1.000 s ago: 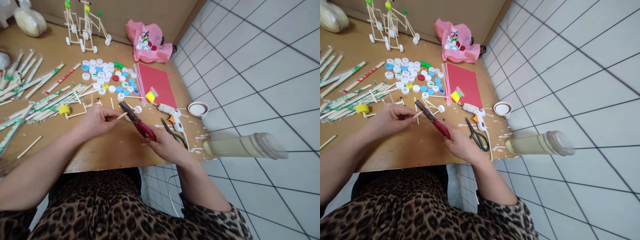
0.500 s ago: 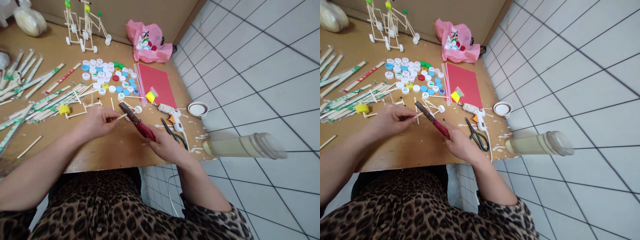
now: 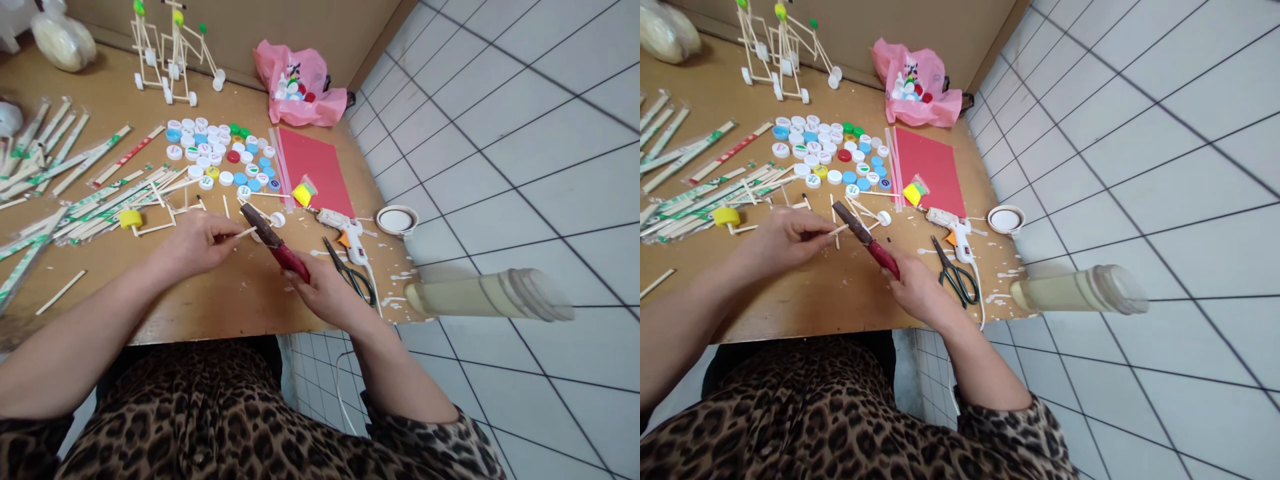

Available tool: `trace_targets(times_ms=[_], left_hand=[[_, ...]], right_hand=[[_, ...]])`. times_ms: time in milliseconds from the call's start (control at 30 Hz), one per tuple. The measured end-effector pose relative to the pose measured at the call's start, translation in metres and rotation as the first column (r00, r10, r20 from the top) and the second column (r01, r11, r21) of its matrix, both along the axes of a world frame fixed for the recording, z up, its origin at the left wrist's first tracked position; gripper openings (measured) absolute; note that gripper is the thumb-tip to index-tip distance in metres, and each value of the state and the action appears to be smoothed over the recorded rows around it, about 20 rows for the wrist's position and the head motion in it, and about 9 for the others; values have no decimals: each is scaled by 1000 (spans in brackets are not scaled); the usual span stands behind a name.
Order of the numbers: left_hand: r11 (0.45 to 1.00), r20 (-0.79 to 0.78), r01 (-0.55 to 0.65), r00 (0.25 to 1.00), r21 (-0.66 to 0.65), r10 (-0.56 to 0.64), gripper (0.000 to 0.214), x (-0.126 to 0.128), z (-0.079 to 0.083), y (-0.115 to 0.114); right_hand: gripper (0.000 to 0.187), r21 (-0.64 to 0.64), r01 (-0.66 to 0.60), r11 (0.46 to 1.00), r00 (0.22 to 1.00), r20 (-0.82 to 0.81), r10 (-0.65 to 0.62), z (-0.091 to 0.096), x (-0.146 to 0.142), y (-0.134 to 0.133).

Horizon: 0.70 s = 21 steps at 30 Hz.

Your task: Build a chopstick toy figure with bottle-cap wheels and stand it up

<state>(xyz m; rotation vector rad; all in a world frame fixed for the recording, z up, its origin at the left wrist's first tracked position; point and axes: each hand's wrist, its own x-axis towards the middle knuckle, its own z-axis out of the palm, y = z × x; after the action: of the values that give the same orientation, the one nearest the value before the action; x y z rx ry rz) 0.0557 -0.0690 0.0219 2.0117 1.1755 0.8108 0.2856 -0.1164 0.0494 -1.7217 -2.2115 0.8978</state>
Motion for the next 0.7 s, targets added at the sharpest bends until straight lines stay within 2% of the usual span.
trace_targets(times_ms=[200, 300, 367, 433, 533, 600, 700], left_hand=[[997, 107, 9, 994, -77, 0, 18, -1, -1, -1], [976, 183, 79, 982, -201, -41, 22, -3, -2, 1], [938, 248, 163, 965, -305, -87, 24, -4, -2, 3], [890, 308, 240, 944, -389, -120, 25, -6, -1, 5], [851, 375, 284, 920, -443, -111, 24, -7, 1, 6], [847, 401, 280, 912, -452, -88, 23, -7, 2, 6], [839, 418, 282, 906, -465, -73, 24, -6, 1, 6]], right_hand=[[21, -56, 41, 998, 991, -126, -47, -8, 1, -5], [19, -135, 44, 990, 970, -233, -74, -12, 3, -6], [20, -160, 97, 982, 946, -293, -141, -11, 8, -5], [24, -96, 215, 972, 918, -319, -234, -7, 16, -2], [23, 108, 365, 925, 913, -239, -332, 0, 35, 2], [23, 206, 384, 900, 923, -108, -369, 1, 47, 3], [36, 251, 391, 886, 905, 70, -419, -8, 61, 1]])
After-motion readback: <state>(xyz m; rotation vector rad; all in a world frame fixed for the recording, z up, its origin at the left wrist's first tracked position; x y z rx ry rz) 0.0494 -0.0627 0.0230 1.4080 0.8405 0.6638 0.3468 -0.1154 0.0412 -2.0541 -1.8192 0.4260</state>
